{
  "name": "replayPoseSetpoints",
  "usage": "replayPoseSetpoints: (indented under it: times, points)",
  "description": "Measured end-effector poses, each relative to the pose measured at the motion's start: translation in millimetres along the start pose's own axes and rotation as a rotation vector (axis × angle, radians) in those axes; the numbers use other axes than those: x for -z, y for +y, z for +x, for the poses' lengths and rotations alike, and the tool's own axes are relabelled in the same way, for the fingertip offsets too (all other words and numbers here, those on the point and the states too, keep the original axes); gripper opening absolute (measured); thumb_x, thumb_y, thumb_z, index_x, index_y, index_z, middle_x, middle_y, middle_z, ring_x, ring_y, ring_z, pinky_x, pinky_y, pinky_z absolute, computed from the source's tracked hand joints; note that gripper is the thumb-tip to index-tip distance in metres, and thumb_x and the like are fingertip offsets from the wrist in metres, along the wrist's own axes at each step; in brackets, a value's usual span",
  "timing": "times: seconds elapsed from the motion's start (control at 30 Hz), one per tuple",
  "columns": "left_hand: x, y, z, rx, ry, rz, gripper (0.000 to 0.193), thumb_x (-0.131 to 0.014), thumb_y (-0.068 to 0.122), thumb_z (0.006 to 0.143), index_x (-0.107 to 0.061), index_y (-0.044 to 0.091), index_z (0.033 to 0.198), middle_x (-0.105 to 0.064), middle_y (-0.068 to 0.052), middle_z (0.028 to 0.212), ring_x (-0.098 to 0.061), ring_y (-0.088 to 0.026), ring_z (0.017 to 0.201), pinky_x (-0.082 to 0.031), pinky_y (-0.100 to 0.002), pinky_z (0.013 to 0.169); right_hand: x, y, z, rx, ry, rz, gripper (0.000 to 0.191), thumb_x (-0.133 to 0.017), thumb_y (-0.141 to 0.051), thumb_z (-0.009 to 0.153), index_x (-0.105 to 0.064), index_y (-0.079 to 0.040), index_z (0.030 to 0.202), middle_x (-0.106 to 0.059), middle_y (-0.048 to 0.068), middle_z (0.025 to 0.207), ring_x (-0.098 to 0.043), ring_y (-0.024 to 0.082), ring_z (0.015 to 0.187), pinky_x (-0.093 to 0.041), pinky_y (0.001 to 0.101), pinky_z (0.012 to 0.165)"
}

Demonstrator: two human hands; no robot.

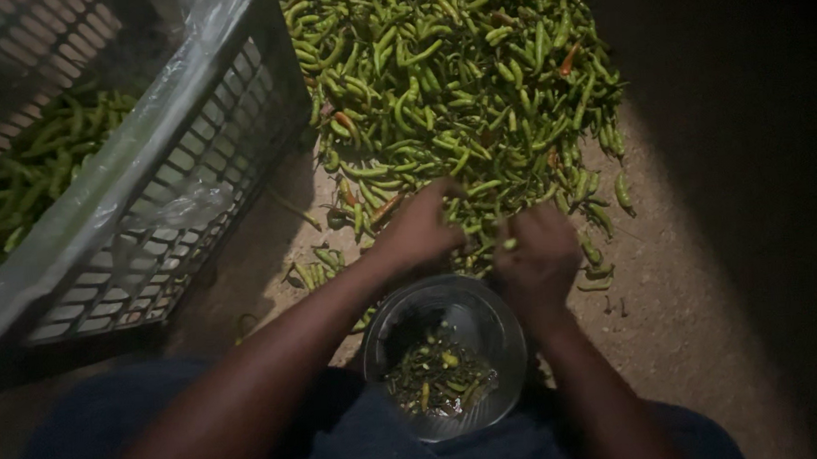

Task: The person sits on the floor and repeatedly picks green chilies from a pile, removes the stems by hand, and places the de-stemmed chilies into a plastic crate. The stems are collected in a metal bowl.

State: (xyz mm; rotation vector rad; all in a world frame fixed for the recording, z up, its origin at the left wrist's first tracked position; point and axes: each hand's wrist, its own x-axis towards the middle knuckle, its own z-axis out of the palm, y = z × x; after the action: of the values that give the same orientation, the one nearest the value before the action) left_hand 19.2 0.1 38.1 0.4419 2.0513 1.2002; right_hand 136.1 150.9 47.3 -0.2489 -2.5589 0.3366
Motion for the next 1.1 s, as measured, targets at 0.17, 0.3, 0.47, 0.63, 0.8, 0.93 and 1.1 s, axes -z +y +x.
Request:
replayPoseSetpoints:
  times: [0.17,0.3,0.47,0.63,0.8,0.93,1.1]
  points:
    - [-1.5,-2.7,4.6,-0.100,-0.020,-0.181,0.077,-0.082,0.009,0.077,-0.047,0.010,0.146,-0.070,-0.016,0.104,-0.068,-0.022,0.080,-0.057,-0.037,0.070,-1.0,20.2,19.1,-0.783,-0.292,0.451,0.027,-0.072,-0.030,0.100,-0.075,-0.005,0.090,-0.067,0.010,0.083,-0.057,0.021,0.070,-0.043,0.0369,0.063]
    - [-3.7,-4.9,6.0,-0.383,-0.033,-0.331,0.081,-0.086,0.008,0.082,-0.041,0.006,0.150,-0.062,-0.013,0.129,-0.067,-0.015,0.102,-0.058,-0.032,0.082,0.8,16.7,18.9,-0.834,-0.453,1.202,0.027,-0.070,-0.024,0.086,-0.075,-0.013,0.110,-0.072,0.003,0.095,-0.069,0.013,0.079,-0.057,0.0283,0.070]
    - [-2.7,5.1,0.9,-0.010,-0.189,-0.478,0.065,-0.073,0.017,0.091,-0.040,0.005,0.146,-0.070,-0.019,0.111,-0.061,-0.014,0.070,-0.053,-0.029,0.056,2.4,12.6,18.8,-0.984,-0.335,1.146,0.023,-0.069,-0.023,0.096,-0.067,-0.001,0.104,-0.064,0.011,0.092,-0.062,0.022,0.076,-0.054,0.0414,0.068]
    - [5.9,16.1,-3.3,0.059,-0.261,-0.541,0.032,-0.056,0.025,0.101,-0.052,0.000,0.120,-0.079,-0.012,0.096,-0.058,-0.013,0.056,-0.048,-0.027,0.048,-0.4,22.8,27.5,-1.270,-0.122,1.587,0.022,-0.065,-0.031,0.094,-0.057,-0.010,0.098,-0.062,0.008,0.090,-0.064,0.022,0.077,-0.063,0.0478,0.074]
    - [6.7,10.2,-7.1,0.004,-0.439,-0.628,0.028,-0.058,0.026,0.106,-0.064,-0.002,0.108,-0.075,-0.011,0.093,-0.059,-0.010,0.062,-0.048,-0.026,0.053,3.3,19.9,24.6,-1.040,-0.435,1.529,0.031,-0.070,-0.023,0.092,-0.065,-0.003,0.116,-0.064,0.015,0.091,-0.065,0.024,0.073,-0.057,0.0363,0.061]
    - [3.0,6.2,-7.5,-0.006,-0.518,-0.348,0.023,-0.061,0.026,0.100,-0.069,0.007,0.109,-0.076,-0.009,0.091,-0.058,-0.009,0.060,-0.045,-0.023,0.052,8.3,11.3,20.5,-0.989,-0.600,1.320,0.033,-0.073,-0.011,0.083,-0.067,0.001,0.114,-0.068,0.017,0.086,-0.065,0.026,0.067,-0.058,0.0366,0.056]
    - [3.4,4.2,-5.6,0.052,-0.510,-0.318,0.021,-0.068,0.024,0.097,-0.070,0.005,0.108,-0.075,-0.009,0.091,-0.056,-0.009,0.058,-0.045,-0.024,0.051,0.0,18.4,23.7,-1.233,-0.337,1.272,0.023,-0.068,-0.009,0.084,-0.064,-0.005,0.105,-0.067,0.008,0.090,-0.069,0.021,0.075,-0.063,0.0351,0.063]
